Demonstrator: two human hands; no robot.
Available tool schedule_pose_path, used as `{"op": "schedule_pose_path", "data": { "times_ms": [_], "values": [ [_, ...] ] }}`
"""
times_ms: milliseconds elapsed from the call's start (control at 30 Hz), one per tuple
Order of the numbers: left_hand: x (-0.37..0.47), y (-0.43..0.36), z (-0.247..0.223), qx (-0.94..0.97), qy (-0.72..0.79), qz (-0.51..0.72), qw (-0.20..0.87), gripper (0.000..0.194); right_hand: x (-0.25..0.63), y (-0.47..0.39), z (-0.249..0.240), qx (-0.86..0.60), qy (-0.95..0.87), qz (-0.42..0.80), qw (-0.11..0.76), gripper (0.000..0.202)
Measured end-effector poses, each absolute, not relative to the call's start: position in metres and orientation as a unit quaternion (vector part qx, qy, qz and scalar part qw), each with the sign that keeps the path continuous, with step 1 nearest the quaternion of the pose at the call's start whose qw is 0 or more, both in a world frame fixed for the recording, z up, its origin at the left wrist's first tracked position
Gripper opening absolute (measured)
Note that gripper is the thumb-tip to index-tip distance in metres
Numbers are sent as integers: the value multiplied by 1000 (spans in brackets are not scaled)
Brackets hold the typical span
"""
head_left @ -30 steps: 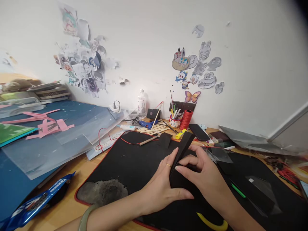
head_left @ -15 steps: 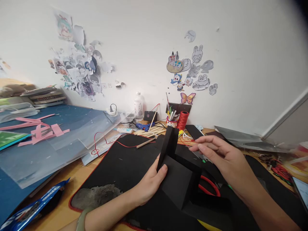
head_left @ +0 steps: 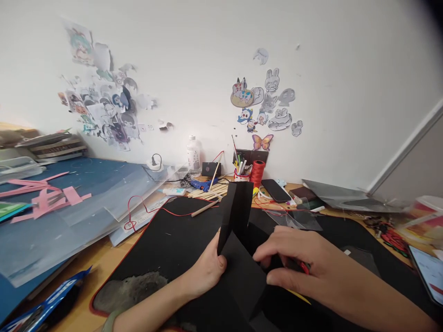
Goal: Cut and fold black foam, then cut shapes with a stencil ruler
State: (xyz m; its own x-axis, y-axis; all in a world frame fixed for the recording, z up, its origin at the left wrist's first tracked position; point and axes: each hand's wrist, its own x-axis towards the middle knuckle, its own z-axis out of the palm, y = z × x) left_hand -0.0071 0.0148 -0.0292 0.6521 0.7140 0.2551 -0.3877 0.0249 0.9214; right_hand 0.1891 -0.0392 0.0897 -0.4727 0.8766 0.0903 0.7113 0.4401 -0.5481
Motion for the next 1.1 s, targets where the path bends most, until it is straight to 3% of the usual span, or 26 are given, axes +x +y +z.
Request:
{"op": "schedule_pose_path", "data": {
  "times_ms": [300,533,700,833,967,1100],
  "values": [
    [-9,12,-11,622,157,344,685,88,185,-44,91,-465,-831,219,214,14],
    [-13,17,-22,558,194,389,707,77,222,-25,89,-592,-717,146,339,24],
    [-11,20,-3,430,216,378,791,75,237,-25,33,-650,-726,70,213,29],
    [-15,22,9,399,210,328,830,81,235,-45,-31,-578,-805,-49,124,39],
    [-17,22,10,391,180,285,857,90,238,-53,-66,-521,-827,-180,112,41],
    [-14,18,12,424,240,315,814,81,241,-51,-76,-501,-825,-221,139,35]
  ]
}}
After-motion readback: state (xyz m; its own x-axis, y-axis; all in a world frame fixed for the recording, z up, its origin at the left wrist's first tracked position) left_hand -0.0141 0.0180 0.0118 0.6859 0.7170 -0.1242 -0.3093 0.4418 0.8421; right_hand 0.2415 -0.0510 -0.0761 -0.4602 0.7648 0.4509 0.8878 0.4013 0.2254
